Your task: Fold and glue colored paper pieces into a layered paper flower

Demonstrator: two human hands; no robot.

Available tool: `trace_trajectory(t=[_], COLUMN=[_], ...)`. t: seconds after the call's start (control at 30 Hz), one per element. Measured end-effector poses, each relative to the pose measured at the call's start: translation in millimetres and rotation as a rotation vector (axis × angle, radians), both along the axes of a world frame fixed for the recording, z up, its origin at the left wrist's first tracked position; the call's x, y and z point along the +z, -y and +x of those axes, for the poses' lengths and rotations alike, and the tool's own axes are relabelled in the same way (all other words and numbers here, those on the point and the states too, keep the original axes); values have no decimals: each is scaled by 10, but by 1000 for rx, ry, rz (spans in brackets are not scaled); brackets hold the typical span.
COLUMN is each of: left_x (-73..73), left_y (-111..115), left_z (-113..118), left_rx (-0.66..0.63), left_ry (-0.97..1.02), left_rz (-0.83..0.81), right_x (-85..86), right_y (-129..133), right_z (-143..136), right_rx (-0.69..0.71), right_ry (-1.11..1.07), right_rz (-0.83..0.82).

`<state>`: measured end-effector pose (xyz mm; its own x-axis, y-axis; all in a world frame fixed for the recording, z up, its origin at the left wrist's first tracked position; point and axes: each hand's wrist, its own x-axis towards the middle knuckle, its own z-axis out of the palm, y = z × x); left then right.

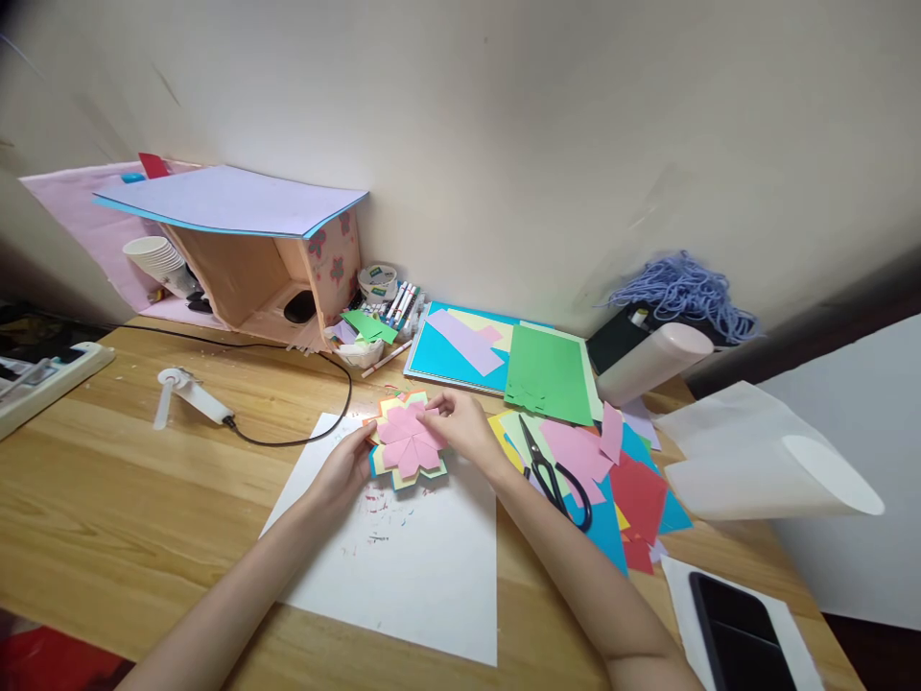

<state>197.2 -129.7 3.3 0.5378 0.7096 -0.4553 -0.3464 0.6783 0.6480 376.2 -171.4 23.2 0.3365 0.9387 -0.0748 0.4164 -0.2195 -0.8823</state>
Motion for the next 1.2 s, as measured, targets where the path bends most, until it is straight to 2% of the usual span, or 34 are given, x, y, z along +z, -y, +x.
trace_trajectory(t=[0.3,0.73,0.93,1.03,1.2], left_x=[-67,-4,3,5,-25], left_y=[-5,10,36,41,11], left_z=[-6,-2,-19,-31,-41], left_rx=[-28,-42,-145,-145,-134], left_ry=[2,-40,-76,-121,-133], left_rz=[24,69,203,291,280], right_x=[-5,57,67,62,55], right_y=[36,42,45,48,37], right_z=[-65,-120,-146,-152,-36], right_rx=[-22,-31,-28,-15,-66], right_ry=[147,249,237,246,317], right_rz=[41,31,37,47,89])
